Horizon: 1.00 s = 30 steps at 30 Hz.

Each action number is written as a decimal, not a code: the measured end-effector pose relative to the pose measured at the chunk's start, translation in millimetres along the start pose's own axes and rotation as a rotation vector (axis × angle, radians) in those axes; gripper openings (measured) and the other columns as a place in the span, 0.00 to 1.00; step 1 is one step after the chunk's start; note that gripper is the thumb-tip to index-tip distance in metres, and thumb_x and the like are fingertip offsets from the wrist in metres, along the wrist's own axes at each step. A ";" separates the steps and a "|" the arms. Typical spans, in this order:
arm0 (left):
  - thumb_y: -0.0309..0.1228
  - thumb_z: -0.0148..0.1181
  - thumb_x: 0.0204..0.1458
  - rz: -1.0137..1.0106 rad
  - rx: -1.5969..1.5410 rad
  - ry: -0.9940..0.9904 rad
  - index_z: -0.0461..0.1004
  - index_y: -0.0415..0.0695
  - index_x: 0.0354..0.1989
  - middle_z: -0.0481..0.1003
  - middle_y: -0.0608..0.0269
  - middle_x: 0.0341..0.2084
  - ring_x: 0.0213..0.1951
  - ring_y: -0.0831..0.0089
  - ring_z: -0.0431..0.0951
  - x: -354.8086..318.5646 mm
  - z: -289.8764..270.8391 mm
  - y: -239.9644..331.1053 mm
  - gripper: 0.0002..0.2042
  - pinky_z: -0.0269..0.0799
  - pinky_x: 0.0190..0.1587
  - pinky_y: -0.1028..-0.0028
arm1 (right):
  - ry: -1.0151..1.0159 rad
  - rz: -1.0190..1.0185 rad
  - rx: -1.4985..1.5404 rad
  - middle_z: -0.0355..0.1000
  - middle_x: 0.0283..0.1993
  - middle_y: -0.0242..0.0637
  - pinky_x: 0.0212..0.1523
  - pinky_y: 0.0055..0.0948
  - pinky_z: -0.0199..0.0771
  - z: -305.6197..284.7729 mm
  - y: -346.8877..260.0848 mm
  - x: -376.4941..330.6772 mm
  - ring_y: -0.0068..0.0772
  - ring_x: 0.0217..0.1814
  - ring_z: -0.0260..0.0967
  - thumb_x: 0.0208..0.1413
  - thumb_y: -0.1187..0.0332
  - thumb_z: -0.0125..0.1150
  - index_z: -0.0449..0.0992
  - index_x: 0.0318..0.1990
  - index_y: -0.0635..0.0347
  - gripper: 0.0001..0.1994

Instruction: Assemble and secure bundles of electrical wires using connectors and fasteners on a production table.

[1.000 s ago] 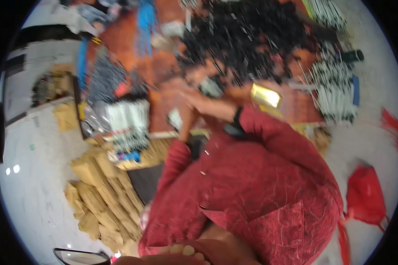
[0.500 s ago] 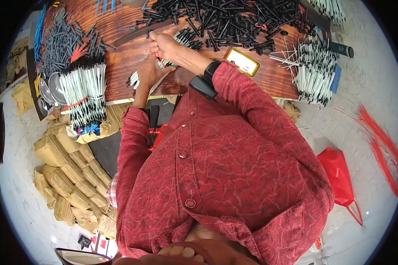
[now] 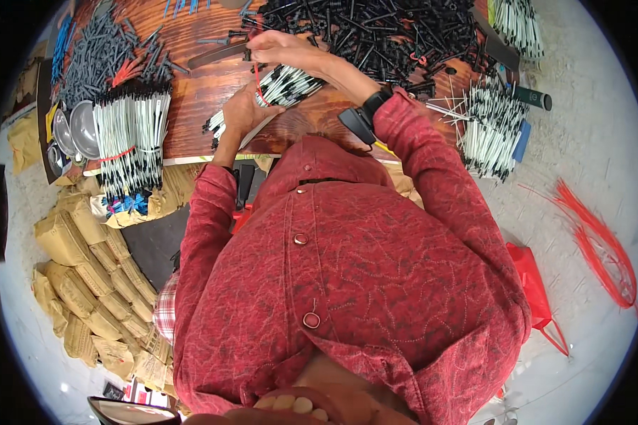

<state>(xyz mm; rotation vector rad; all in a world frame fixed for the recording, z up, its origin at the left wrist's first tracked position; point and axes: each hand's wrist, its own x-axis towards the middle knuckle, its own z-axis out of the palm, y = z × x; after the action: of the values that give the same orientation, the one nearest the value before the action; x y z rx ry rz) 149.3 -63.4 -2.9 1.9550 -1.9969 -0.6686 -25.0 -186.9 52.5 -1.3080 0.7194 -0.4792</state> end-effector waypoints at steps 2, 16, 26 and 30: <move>0.61 0.74 0.31 -0.037 0.023 -0.097 0.72 0.45 0.53 0.80 0.48 0.38 0.40 0.50 0.81 3.6 -3.1 5.4 0.42 0.76 0.40 0.58 | 0.009 0.029 -0.089 0.74 0.54 0.40 0.59 0.33 0.70 -11.9 2.6 -8.4 0.35 0.57 0.72 0.63 0.56 0.59 0.68 0.61 0.61 0.24; 0.63 0.75 0.29 -0.061 0.092 -0.101 0.77 0.42 0.44 0.80 0.51 0.34 0.36 0.54 0.82 2.4 5.4 10.6 0.40 0.78 0.38 0.59 | 0.030 0.185 -0.915 0.80 0.44 0.40 0.48 0.40 0.76 27.5 2.8 -22.0 0.43 0.47 0.77 0.52 0.59 0.64 0.82 0.35 0.54 0.10; 0.61 0.75 0.29 -0.103 0.084 -0.098 0.77 0.49 0.50 0.81 0.54 0.38 0.39 0.55 0.82 -0.5 5.6 14.5 0.40 0.78 0.39 0.59 | 0.063 0.203 -0.813 0.80 0.42 0.37 0.47 0.42 0.75 51.1 31.2 -9.4 0.42 0.48 0.77 0.50 0.53 0.67 0.83 0.42 0.50 0.15; 0.62 0.75 0.29 -0.085 0.056 -0.057 0.76 0.47 0.50 0.81 0.53 0.38 0.39 0.55 0.82 -1.1 4.4 16.4 0.41 0.78 0.39 0.59 | 0.160 0.175 -0.733 0.81 0.40 0.35 0.44 0.36 0.75 52.9 40.7 -2.9 0.36 0.44 0.78 0.51 0.55 0.67 0.83 0.41 0.50 0.14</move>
<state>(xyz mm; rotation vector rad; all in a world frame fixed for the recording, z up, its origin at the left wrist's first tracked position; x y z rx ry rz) 133.0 -62.0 1.7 2.0864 -1.9950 -0.7037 7.7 -139.5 18.5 -1.8753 1.1997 -0.1730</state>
